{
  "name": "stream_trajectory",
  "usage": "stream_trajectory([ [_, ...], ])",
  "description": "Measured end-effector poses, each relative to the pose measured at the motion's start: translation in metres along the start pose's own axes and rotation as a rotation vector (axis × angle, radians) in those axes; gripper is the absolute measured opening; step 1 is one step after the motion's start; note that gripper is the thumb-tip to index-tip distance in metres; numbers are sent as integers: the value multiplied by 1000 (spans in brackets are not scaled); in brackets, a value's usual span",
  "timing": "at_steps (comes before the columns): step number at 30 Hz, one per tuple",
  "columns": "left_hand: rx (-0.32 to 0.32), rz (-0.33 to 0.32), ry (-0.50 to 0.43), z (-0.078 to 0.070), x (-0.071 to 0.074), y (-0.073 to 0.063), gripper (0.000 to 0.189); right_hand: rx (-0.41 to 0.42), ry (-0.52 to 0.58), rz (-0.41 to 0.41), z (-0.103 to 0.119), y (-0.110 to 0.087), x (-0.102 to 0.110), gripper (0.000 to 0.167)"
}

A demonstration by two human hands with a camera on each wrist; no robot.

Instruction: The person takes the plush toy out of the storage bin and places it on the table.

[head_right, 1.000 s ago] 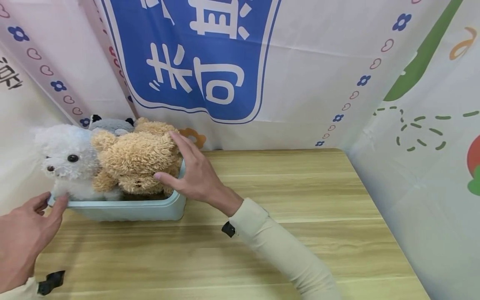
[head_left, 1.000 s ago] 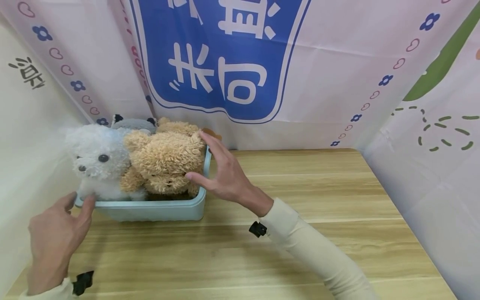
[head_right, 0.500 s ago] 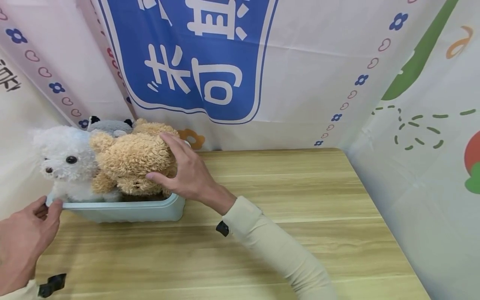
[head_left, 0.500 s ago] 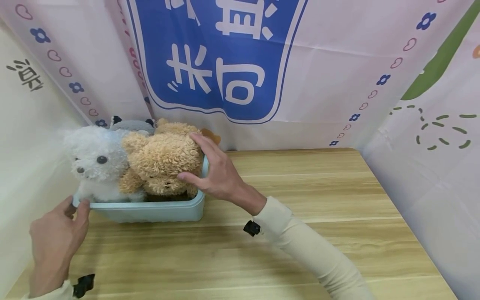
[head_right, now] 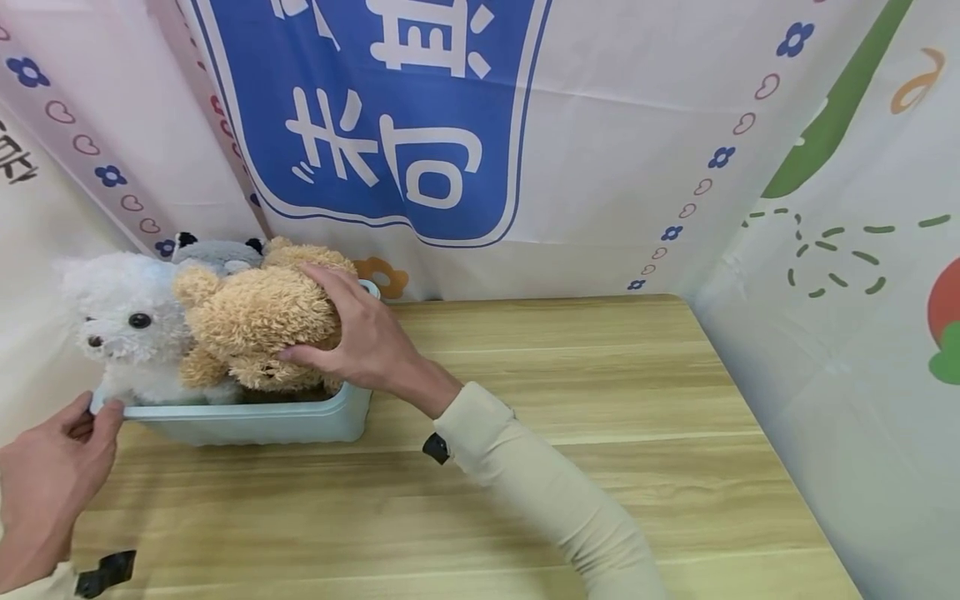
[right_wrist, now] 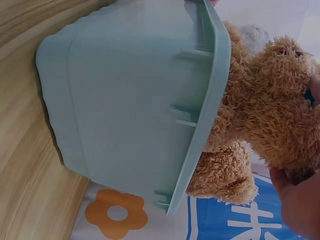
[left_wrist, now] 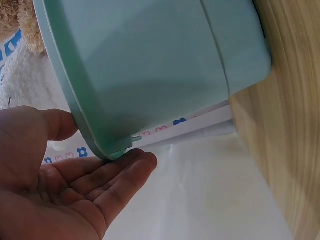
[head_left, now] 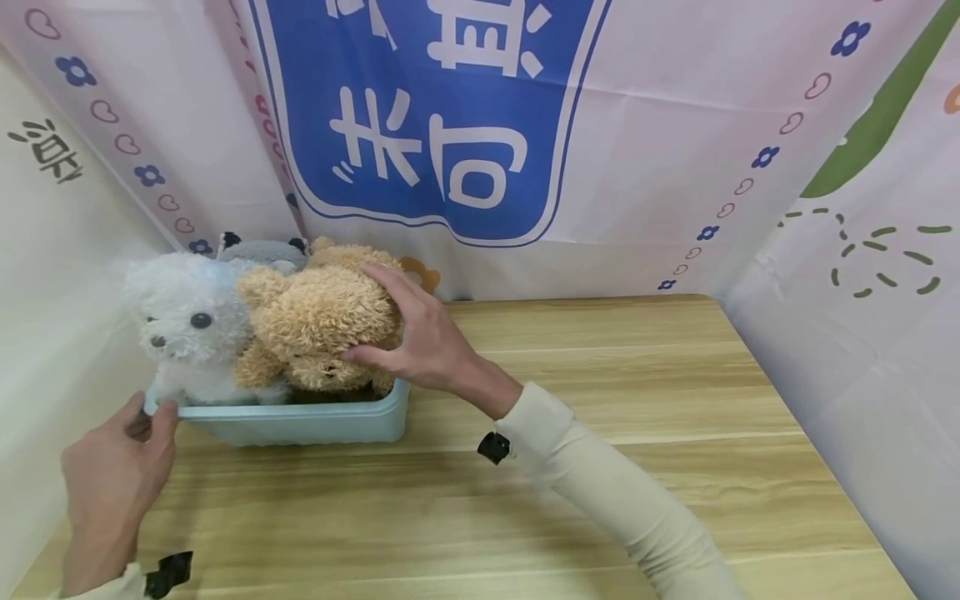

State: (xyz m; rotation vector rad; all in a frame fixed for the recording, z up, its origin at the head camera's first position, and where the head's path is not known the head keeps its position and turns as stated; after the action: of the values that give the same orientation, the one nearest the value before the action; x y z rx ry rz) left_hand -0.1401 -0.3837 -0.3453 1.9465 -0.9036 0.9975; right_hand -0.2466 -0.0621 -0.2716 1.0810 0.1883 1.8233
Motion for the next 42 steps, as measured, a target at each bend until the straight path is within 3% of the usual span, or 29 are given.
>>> stream_trajectory([
  [5, 7, -22, -29, 0, 2, -2, 56, 10, 19, 3, 1, 1, -1, 92],
  [12, 29, -13, -12, 2, 0, -2, 55, -55, 65, 35, -1, 2, 0, 83],
  [18, 44, -9, -25, 5, -2, -2, 56, -77, 19, 18, 0, 1, 1, 75],
  [34, 70, -12, -59, 6, -4, 0, 55, 17, 55, -69, 20, 3, 6, 62],
  [42, 102, -3, -70, 8, -5, -1, 56, 12, 54, -86, 27, 7, 7, 58],
])
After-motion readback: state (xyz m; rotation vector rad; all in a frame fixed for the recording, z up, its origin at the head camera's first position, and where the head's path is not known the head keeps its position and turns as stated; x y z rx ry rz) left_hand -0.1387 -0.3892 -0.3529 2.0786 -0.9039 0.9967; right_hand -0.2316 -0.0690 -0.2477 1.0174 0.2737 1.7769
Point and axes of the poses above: each hand's wrist, its own y-axis towards the middle knuckle, its own x-axis out of the back of the hand, z = x × y, the point moved 7 cm from there along y, towards the middle knuckle, and after that the axes turned 1 degree about -x, right-handed, at the moved point
